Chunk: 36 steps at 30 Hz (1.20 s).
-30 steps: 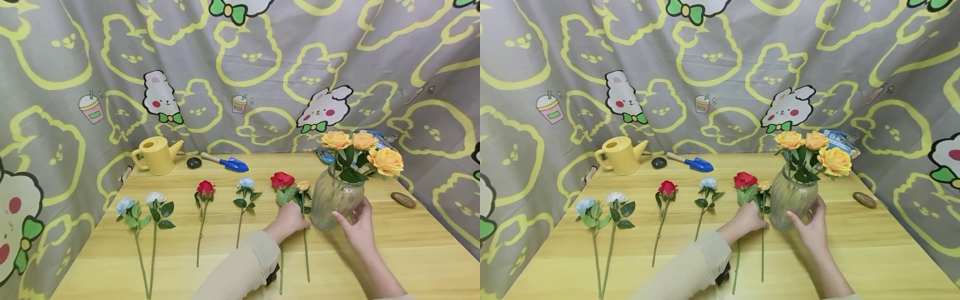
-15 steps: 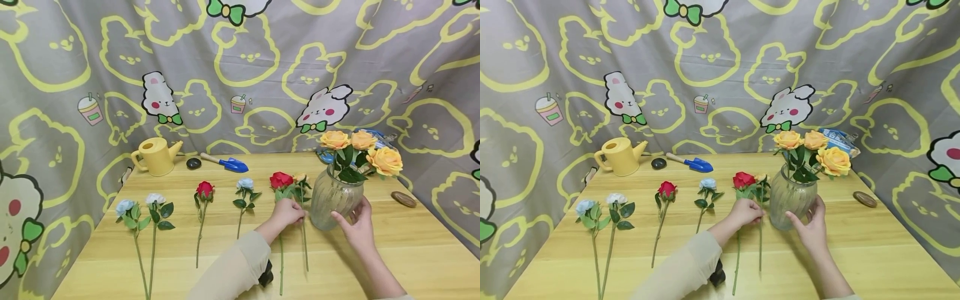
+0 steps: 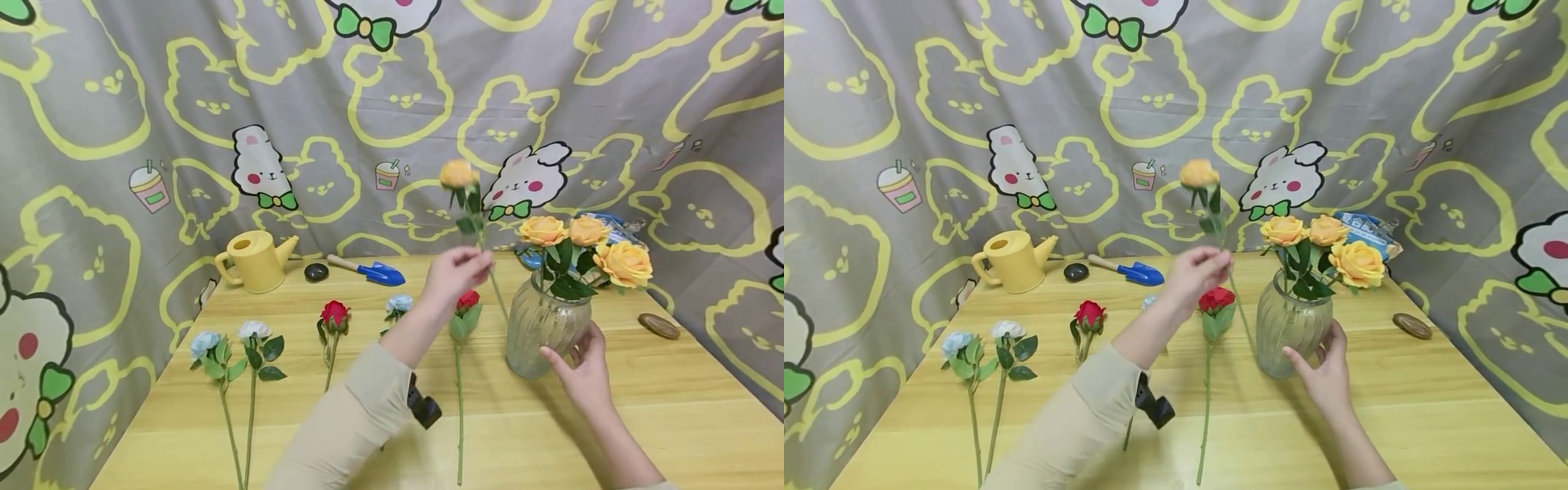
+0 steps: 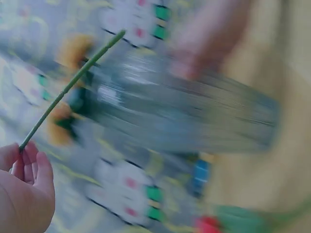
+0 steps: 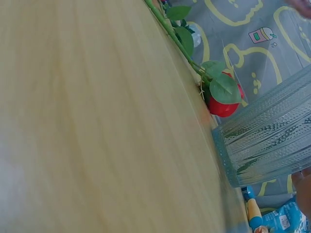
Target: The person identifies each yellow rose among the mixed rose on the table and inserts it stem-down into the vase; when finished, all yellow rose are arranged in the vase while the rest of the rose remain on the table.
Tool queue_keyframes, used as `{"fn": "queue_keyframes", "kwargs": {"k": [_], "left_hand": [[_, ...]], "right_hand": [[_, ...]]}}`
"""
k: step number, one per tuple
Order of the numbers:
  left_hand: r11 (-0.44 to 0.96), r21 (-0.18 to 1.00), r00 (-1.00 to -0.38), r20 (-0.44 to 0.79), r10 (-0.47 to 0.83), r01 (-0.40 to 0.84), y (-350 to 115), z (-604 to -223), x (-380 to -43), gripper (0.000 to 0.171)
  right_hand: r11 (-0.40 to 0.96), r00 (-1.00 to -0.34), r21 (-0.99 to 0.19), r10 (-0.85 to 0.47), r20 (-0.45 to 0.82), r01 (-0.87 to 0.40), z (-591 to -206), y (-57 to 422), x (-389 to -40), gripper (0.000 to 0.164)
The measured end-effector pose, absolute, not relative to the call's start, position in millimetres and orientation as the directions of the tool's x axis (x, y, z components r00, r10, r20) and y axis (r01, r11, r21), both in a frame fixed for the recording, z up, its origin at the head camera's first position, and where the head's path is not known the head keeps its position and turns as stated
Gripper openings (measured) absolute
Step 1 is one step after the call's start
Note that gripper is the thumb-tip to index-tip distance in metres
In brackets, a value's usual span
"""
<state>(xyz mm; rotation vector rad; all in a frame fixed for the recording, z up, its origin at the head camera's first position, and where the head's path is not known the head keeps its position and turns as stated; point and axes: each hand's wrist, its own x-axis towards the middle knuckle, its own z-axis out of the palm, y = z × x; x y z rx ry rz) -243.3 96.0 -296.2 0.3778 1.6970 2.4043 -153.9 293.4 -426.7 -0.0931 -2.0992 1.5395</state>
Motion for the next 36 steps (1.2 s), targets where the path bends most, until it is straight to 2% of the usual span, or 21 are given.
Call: {"fn": "queue_keyframes", "kwargs": {"k": [2,4,8,11,15,23,28,36], "left_hand": [[-0.402,0.911,-0.942,0.211,0.263,0.092,98.9,-267.9,-240.0,0.019],[-0.406,0.887,-0.918,0.331,0.22,0.222,101.6,-241.7,-234.5,0.019],[-0.301,0.818,-0.823,0.548,0.151,0.49,108.1,-206.7,-226.0,0.017],[-0.21,0.791,-0.778,0.608,0.158,0.575,117.7,-203.9,-228.0,0.016],[-0.118,0.801,-0.776,0.598,0.2,0.587,131.2,-227.2,-237.3,0.017],[-0.052,0.837,-0.81,0.541,0.227,0.545,142.5,-277.9,-244.0,0.014],[-0.046,0.869,-0.838,0.488,0.244,0.492,151.3,-293.2,-243.4,0.014],[0.036,0.866,-0.837,0.471,0.278,0.499,162.4,-307.5,-243.0,0.015]], "right_hand": [[0.343,-0.858,-0.905,0.353,0.373,-0.252,-426.7,293.7,-153.9,0.083],[0.344,-0.86,-0.904,0.348,0.374,-0.253,-426.9,293.7,-154.1,0.083],[0.347,-0.866,-0.904,0.337,0.369,-0.25,-428.1,292.5,-155.2,0.084],[0.352,-0.869,-0.903,0.332,0.367,-0.247,-429.1,291.5,-155.5,0.084],[0.356,-0.868,-0.9,0.328,0.372,-0.251,-428.9,290.9,-155.0,0.084],[0.365,-0.864,-0.895,0.331,0.38,-0.254,-426.3,291.8,-153.8,0.084],[0.369,-0.857,-0.893,0.339,0.387,-0.257,-426.0,294.0,-152.5,0.084],[0.376,-0.854,-0.891,0.343,0.39,-0.256,-428.3,294.9,-152.7,0.085]]}}
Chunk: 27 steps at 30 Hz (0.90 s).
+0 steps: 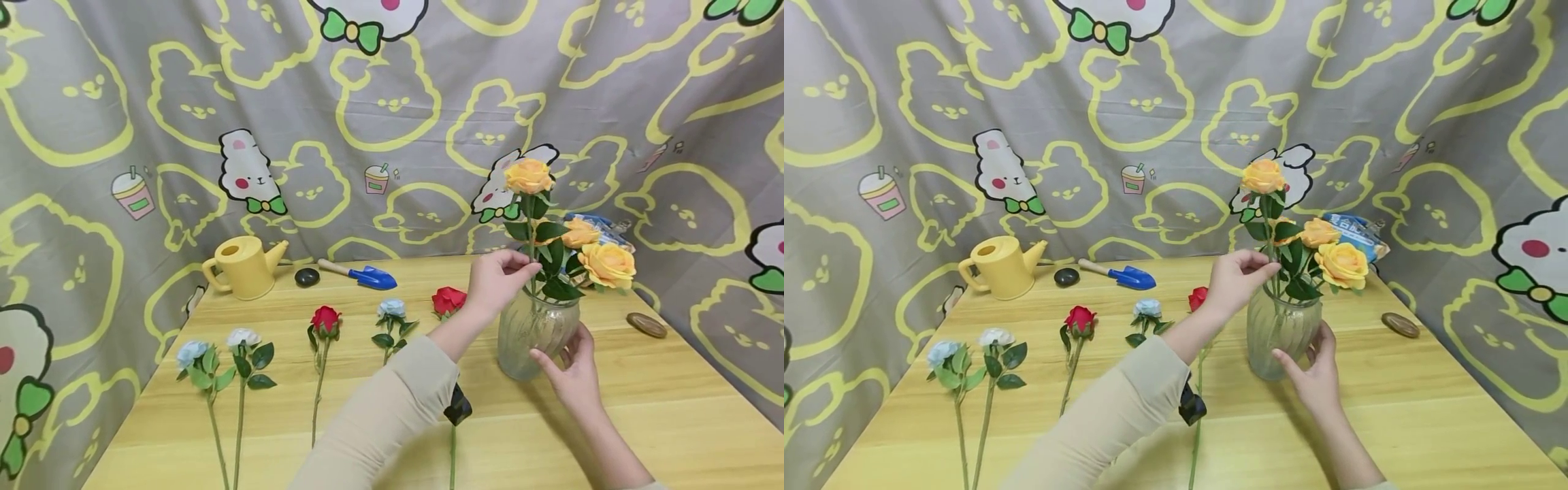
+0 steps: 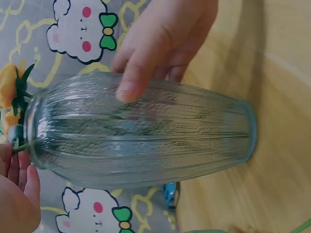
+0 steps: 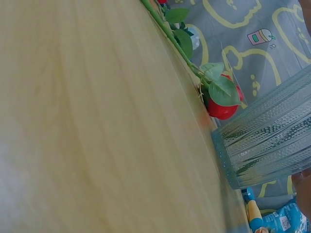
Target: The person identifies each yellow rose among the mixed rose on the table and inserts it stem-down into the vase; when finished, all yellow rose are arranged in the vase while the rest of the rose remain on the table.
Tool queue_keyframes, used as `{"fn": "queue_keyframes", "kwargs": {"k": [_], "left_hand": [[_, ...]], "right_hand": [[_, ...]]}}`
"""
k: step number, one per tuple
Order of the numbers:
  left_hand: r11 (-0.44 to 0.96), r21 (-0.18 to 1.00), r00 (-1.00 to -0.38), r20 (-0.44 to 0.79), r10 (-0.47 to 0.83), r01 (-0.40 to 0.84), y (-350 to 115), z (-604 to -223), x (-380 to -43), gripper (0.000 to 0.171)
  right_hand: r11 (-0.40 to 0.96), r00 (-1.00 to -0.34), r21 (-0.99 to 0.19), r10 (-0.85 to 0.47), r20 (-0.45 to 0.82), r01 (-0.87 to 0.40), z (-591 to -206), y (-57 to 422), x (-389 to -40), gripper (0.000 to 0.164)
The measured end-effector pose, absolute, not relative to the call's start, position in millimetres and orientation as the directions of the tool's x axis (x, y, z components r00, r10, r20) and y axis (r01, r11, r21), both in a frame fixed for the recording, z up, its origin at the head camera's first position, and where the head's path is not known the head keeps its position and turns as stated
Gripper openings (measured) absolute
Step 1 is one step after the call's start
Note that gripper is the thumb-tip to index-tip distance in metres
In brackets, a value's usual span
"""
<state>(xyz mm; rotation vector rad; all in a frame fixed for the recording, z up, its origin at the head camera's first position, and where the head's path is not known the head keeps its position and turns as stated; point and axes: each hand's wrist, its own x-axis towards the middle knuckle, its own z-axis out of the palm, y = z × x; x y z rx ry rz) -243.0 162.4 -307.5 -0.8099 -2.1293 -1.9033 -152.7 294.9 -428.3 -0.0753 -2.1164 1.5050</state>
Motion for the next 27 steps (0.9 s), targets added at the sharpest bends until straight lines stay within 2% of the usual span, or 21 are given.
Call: {"fn": "queue_keyframes", "kwargs": {"k": [8,13,19,27], "left_hand": [[0.082,0.857,-0.833,0.467,0.295,0.509,160.5,-313.9,-239.3,0.014],[0.139,0.812,-0.792,0.491,0.364,0.567,156.4,-312.8,-240.6,0.012],[0.266,0.701,-0.728,0.515,0.452,0.661,154.1,-306.8,-240.9,0.013],[0.324,0.61,-0.677,0.536,0.504,0.723,149.3,-297.8,-238.8,0.011]], "right_hand": [[0.371,-0.846,-0.89,0.353,0.399,-0.265,-426.5,293.4,-151.2,0.085],[0.362,-0.842,-0.891,0.356,0.405,-0.275,-426.8,291.7,-152.0,0.085],[0.356,-0.843,-0.893,0.356,0.402,-0.275,-428.3,292.2,-153.3,0.085],[0.357,-0.848,-0.894,0.352,0.397,-0.27,-428.4,292.9,-152.9,0.085]]}}
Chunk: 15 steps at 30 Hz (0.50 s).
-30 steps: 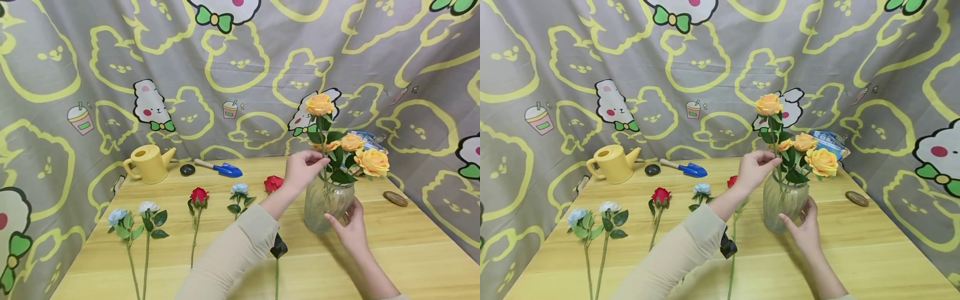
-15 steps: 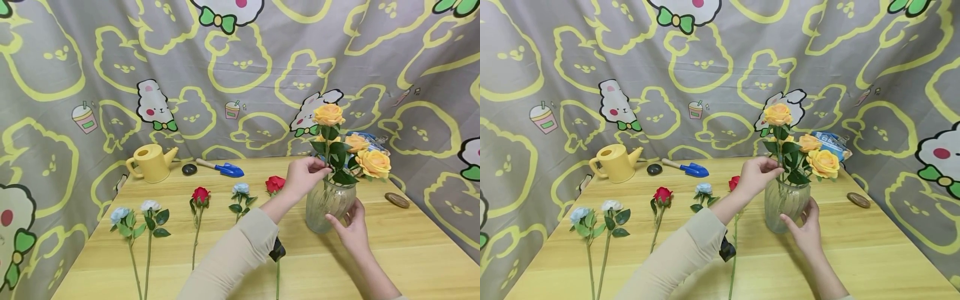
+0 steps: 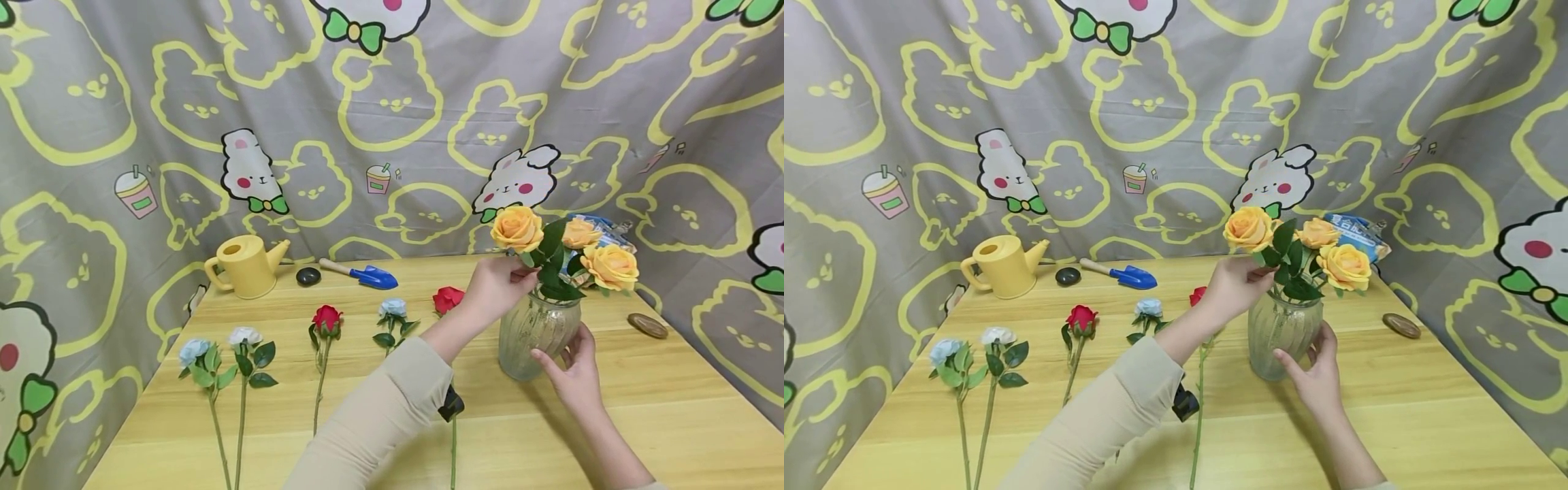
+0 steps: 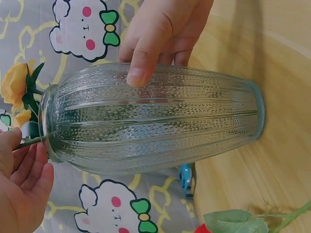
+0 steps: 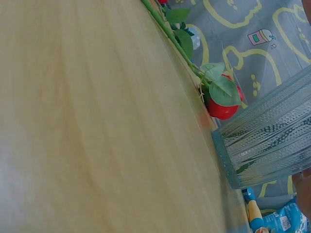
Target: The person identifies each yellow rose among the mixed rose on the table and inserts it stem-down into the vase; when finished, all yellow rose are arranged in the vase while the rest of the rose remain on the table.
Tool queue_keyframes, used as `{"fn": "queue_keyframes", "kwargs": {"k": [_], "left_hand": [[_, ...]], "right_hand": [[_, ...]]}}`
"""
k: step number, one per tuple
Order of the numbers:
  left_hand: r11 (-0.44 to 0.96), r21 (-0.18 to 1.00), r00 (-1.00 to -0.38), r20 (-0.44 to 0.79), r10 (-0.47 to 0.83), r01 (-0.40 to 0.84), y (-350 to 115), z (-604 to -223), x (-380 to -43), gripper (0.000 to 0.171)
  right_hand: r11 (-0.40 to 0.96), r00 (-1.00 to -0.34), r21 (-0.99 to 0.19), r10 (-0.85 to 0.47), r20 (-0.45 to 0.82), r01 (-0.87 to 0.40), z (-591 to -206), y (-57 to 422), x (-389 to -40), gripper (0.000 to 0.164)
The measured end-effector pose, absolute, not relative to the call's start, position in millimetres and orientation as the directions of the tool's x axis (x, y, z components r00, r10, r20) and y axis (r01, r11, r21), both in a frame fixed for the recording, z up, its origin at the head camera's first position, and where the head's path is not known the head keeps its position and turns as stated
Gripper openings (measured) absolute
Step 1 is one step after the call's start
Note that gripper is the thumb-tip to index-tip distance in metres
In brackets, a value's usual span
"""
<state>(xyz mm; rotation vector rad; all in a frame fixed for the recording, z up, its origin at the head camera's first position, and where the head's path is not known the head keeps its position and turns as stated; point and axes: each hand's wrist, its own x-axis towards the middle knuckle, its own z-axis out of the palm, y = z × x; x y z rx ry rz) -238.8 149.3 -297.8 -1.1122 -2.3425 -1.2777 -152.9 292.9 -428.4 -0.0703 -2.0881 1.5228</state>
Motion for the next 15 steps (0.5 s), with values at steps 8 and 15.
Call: {"fn": "queue_keyframes", "kwargs": {"k": [8,15], "left_hand": [[0.417,0.592,-0.695,0.378,0.612,0.689,144.3,-278.0,-239.2,0.031],[0.457,0.508,-0.669,0.393,0.631,0.73,143.5,-271.1,-239.5,0.014]], "right_hand": [[0.341,-0.844,-0.897,0.356,0.4,-0.281,-430.3,293.4,-154.0,0.086],[0.348,-0.841,-0.893,0.355,0.408,-0.286,-431.3,293.9,-154.5,0.085]]}}
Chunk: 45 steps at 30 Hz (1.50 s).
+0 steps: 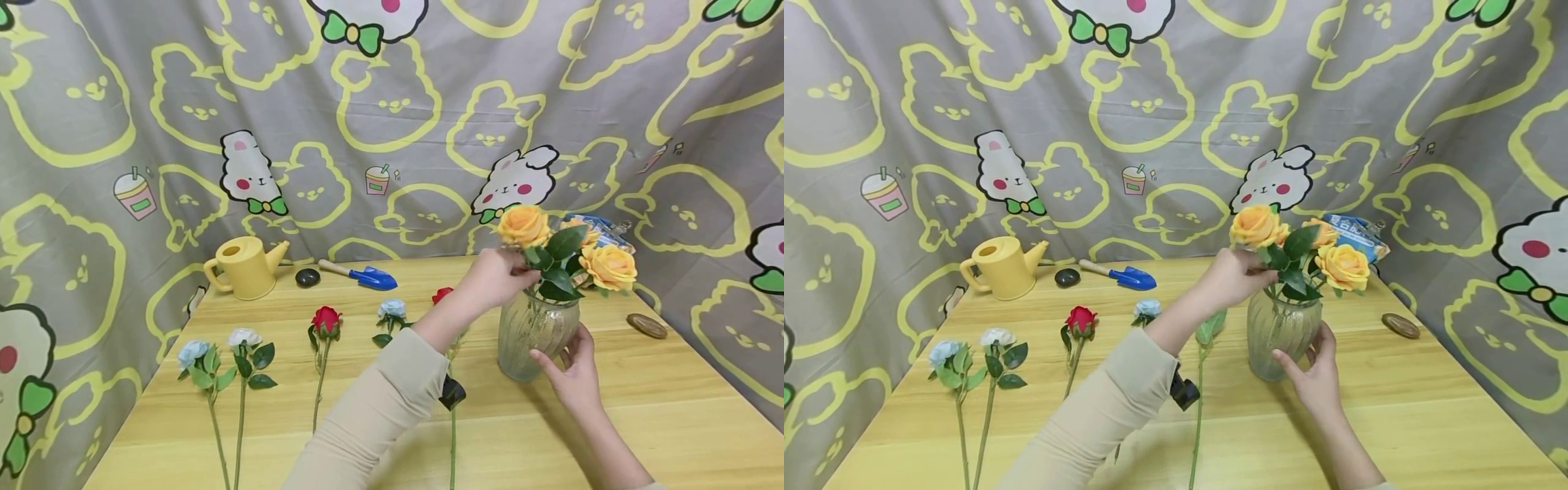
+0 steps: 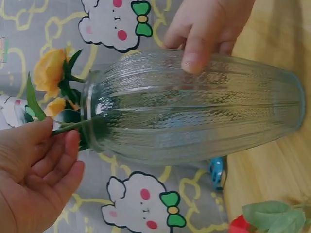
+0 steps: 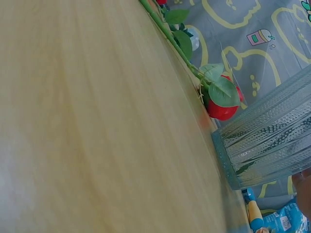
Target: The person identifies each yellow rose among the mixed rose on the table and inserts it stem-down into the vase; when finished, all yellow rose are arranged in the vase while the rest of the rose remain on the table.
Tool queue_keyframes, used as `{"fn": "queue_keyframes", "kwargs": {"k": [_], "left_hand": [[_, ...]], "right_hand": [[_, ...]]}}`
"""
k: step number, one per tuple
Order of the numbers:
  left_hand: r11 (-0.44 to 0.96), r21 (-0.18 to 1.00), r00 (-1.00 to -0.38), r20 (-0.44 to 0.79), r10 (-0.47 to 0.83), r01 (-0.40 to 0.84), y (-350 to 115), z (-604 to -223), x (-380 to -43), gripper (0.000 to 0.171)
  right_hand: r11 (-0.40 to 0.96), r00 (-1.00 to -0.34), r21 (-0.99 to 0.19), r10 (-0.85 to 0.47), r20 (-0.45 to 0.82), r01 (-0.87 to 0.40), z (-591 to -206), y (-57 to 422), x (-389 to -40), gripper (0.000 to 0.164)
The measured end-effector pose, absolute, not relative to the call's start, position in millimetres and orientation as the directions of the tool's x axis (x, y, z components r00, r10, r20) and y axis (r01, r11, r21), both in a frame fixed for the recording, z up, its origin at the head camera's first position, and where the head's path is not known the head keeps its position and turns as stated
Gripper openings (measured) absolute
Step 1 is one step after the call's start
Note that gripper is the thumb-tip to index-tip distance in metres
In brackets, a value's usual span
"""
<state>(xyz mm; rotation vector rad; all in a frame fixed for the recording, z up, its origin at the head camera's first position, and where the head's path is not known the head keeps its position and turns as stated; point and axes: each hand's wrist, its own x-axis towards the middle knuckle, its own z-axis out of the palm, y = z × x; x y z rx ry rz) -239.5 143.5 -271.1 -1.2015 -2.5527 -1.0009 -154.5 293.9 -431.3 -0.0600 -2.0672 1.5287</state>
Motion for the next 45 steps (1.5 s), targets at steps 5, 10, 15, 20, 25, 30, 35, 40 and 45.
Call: {"fn": "queue_keyframes", "kwargs": {"k": [5,10,15,20,25,30,35,40,45], "left_hand": [[0.487,0.481,-0.679,0.424,0.599,0.729,148.9,-277.7,-241.0,0.021],[0.483,0.414,-0.636,0.486,0.6,0.771,153.3,-282.3,-244.4,0.015],[0.448,0.422,-0.615,0.522,0.591,0.788,155.9,-283.8,-243.0,0.017],[0.436,0.488,-0.653,0.508,0.562,0.756,157.8,-286.3,-240.5,0.019],[0.472,0.456,-0.656,0.525,0.542,0.754,159.5,-286.1,-240.3,0.02],[0.519,0.347,-0.62,0.529,0.579,0.781,161.6,-287.5,-239.7,0.027],[0.523,0.269,-0.573,0.561,0.597,0.809,161.4,-293.7,-239.6,0.026],[0.493,0.341,-0.588,0.603,0.539,0.801,157.3,-304.3,-239.4,0.019],[0.426,0.5,-0.657,0.581,0.481,0.754,148.5,-312.2,-241.5,0.017]], "right_hand": [[0.337,-0.839,-0.895,0.359,0.41,-0.293,-431.1,293.4,-154.6,0.085],[0.334,-0.833,-0.891,0.359,0.421,-0.306,-431.3,292.8,-154.8,0.085],[0.334,-0.832,-0.89,0.358,0.424,-0.31,-431.0,293.7,-154.8,0.085],[0.331,-0.833,-0.892,0.358,0.422,-0.309,-431.3,294.2,-155.3,0.085],[0.329,-0.831,-0.891,0.359,0.425,-0.314,-430.2,294.3,-155.1,0.086],[0.326,-0.832,-0.891,0.356,0.426,-0.317,-430.5,294.5,-155.2,0.086],[0.315,-0.828,-0.893,0.365,0.426,-0.321,-431.3,293.5,-156.1,0.085],[0.308,-0.829,-0.896,0.367,0.422,-0.32,-430.5,293.2,-155.9,0.085],[0.318,-0.837,-0.897,0.358,0.414,-0.307,-430.5,295.1,-155.3,0.084]]}}
